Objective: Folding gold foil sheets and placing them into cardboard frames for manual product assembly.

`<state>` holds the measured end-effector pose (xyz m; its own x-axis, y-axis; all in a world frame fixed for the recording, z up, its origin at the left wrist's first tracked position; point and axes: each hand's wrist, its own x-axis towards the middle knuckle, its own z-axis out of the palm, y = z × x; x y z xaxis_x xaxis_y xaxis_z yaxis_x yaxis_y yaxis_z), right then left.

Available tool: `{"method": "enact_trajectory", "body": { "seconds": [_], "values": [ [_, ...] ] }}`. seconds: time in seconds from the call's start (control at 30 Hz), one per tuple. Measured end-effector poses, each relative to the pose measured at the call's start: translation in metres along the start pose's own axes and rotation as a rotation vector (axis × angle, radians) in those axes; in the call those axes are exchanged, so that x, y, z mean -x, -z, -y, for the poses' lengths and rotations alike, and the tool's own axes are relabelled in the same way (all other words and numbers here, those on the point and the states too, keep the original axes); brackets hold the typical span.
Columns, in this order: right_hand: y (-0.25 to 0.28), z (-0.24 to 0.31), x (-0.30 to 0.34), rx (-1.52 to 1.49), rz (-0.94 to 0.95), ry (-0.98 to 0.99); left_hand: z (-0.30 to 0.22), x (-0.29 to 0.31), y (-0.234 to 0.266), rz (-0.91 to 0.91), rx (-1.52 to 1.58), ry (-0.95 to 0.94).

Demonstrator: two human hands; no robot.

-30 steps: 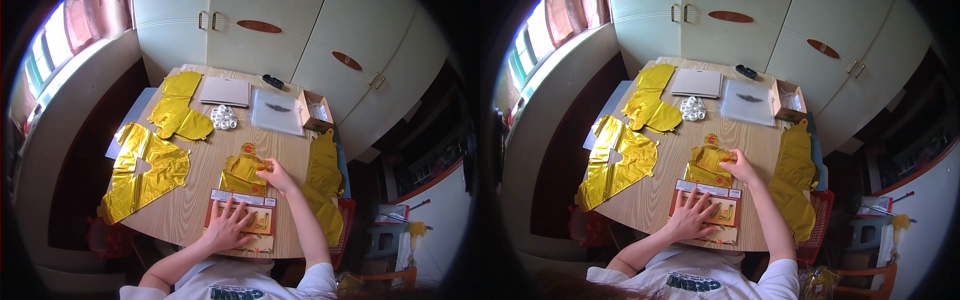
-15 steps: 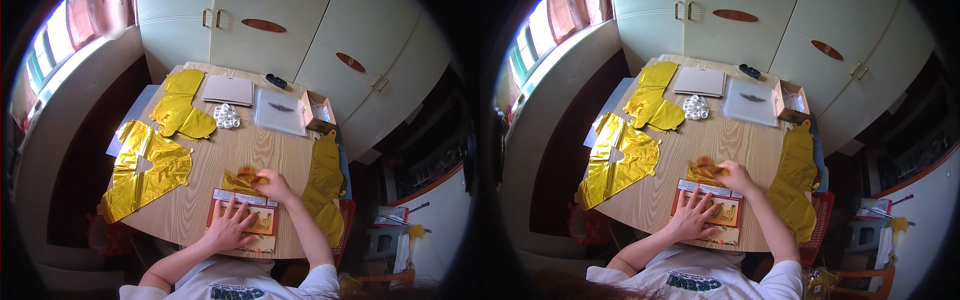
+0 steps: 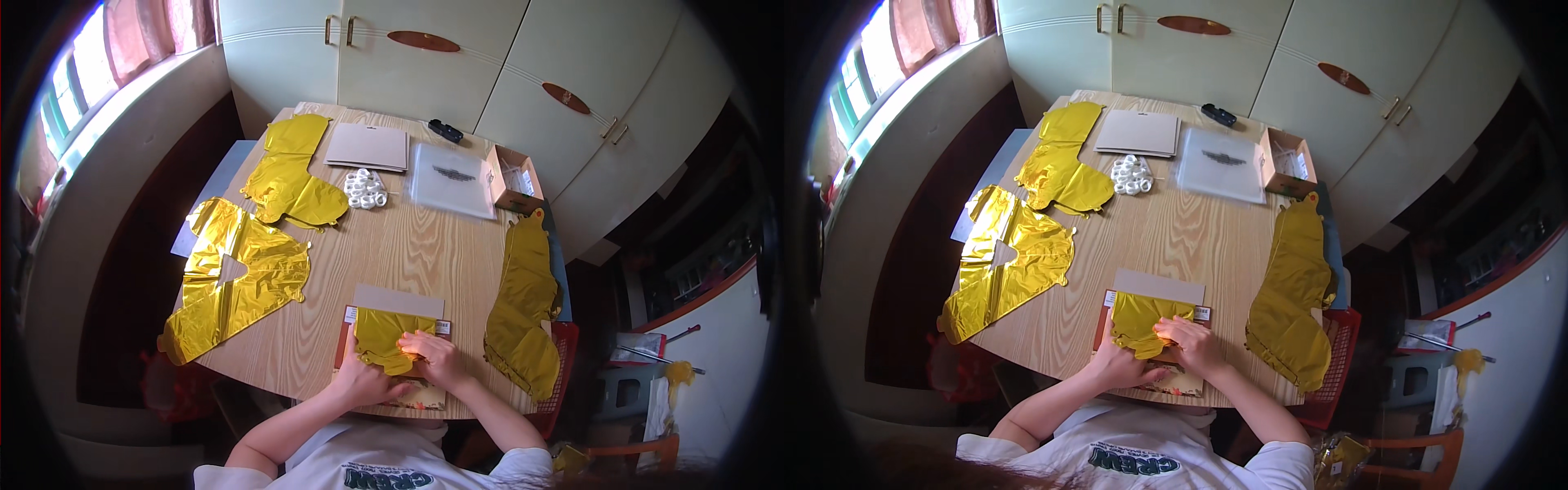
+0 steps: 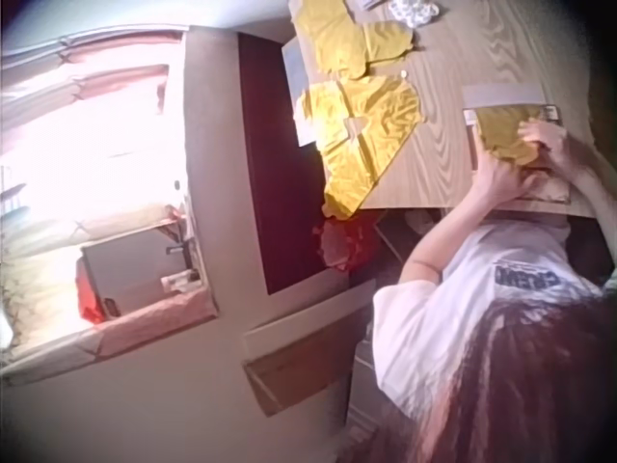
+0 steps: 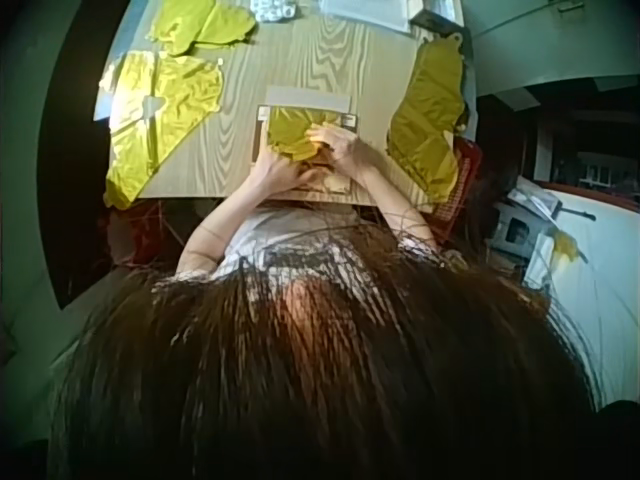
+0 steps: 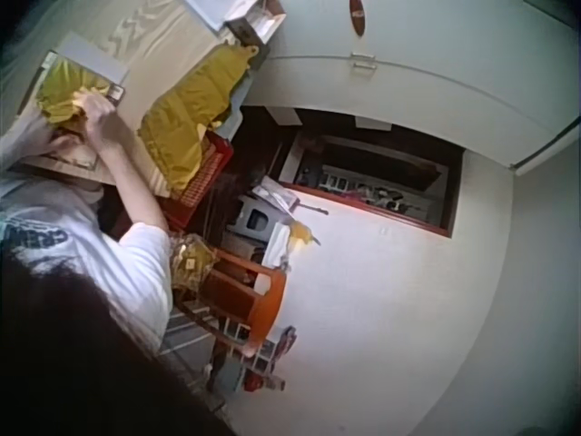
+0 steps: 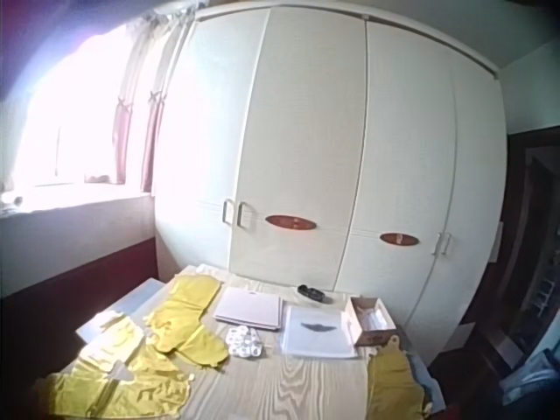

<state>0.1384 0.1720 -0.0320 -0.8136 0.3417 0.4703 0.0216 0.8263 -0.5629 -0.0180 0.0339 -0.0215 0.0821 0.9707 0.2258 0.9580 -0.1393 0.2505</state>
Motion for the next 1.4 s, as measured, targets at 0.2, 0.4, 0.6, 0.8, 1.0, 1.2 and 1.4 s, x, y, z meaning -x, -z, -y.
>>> {"method": "enact_trajectory", "body": {
  "seconds": [0.2,0.4,0.6,0.8,1.0,1.2,1.4],
  "values": [
    [-0.003,0.002,0.008,0.166,0.014,0.013,0.0,0.001,-0.005,0.049,-0.032,0.008],
    [-0.002,0.006,0.005,0.184,0.001,0.007,-0.003,-0.002,0.0,-0.086,0.058,0.0],
    [-0.008,0.009,0.006,0.333,-0.001,0.064,0.007,0.011,0.012,-0.264,0.081,-0.086],
    [-0.006,0.014,0.005,0.399,-0.03,0.119,0.008,0.006,0.088,-0.155,0.15,0.121],
    [-0.002,0.022,0.004,0.439,0.056,0.079,0.074,-0.066,0.016,0.032,0.235,-0.138],
    [-0.002,0.017,0.005,0.412,0.023,0.108,0.074,-0.069,0.008,0.334,0.236,-0.179],
    [-0.003,0.017,0.006,0.378,0.019,0.114,0.08,-0.066,0.004,0.312,0.046,-0.279]
  ]
}}
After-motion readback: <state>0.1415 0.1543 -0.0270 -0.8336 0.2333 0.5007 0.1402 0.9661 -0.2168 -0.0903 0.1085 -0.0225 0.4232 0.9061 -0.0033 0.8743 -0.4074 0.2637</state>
